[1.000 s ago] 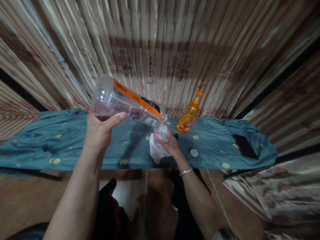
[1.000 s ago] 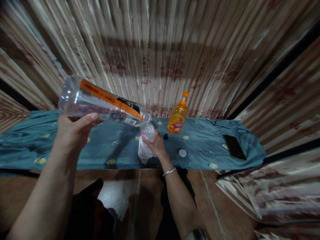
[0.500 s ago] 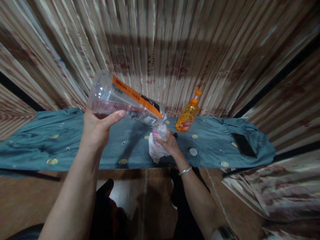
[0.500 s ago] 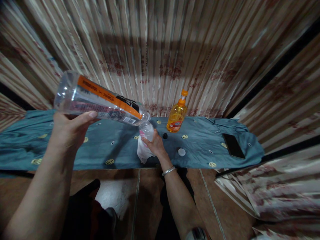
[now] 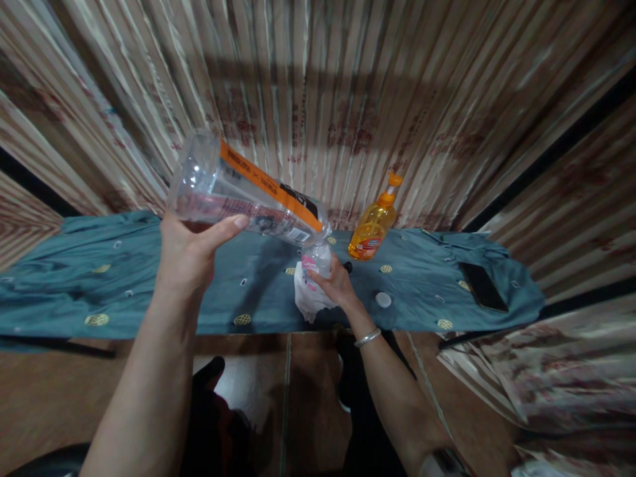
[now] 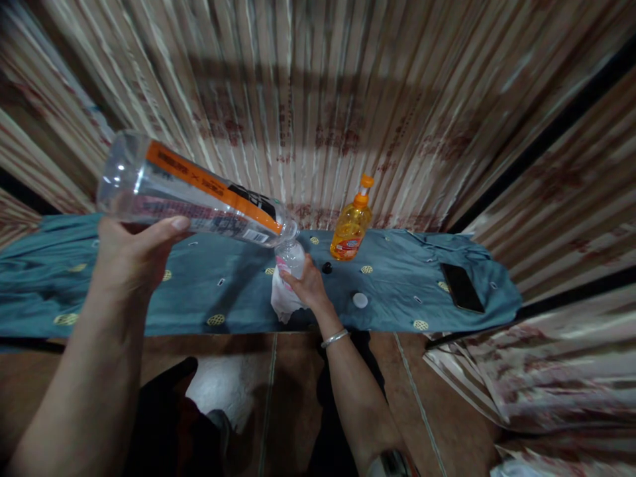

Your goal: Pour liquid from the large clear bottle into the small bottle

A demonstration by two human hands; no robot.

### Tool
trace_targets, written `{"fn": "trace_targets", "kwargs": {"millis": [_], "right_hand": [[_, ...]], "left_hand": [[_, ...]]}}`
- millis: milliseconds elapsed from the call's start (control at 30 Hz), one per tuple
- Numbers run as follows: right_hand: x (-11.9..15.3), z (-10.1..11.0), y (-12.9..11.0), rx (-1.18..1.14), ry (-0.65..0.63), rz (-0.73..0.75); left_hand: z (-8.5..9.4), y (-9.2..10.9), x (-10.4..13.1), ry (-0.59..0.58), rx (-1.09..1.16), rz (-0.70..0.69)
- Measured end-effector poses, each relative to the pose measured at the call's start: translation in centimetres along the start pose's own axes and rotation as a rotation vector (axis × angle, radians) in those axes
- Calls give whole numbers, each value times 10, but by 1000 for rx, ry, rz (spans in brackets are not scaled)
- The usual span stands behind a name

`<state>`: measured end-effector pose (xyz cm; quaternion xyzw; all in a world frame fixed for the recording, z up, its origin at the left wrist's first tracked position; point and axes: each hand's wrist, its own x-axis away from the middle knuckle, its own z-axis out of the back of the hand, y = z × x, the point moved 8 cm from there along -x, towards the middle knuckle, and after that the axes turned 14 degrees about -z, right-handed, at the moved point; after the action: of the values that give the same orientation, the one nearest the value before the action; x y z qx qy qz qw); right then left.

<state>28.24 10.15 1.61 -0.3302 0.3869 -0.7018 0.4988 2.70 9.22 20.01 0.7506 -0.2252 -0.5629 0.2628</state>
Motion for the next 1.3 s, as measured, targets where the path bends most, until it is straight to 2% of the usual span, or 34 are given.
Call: {"fn": "trace_targets", "kwargs": {"millis": [500, 700, 1033, 1300], "right_hand": [[1, 2, -2, -5, -15, 8], [0, 2, 0, 21, 23, 19], [0, 2, -1, -3, 1, 47], [0, 2, 0, 12, 23, 30]], "left_hand": [[-1, -1, -4, -7, -27, 19], [-5, 2, -5, -38, -23, -11], [-5, -1, -12, -46, -65, -30], [-5, -2, -13, -15, -48, -25]]}}
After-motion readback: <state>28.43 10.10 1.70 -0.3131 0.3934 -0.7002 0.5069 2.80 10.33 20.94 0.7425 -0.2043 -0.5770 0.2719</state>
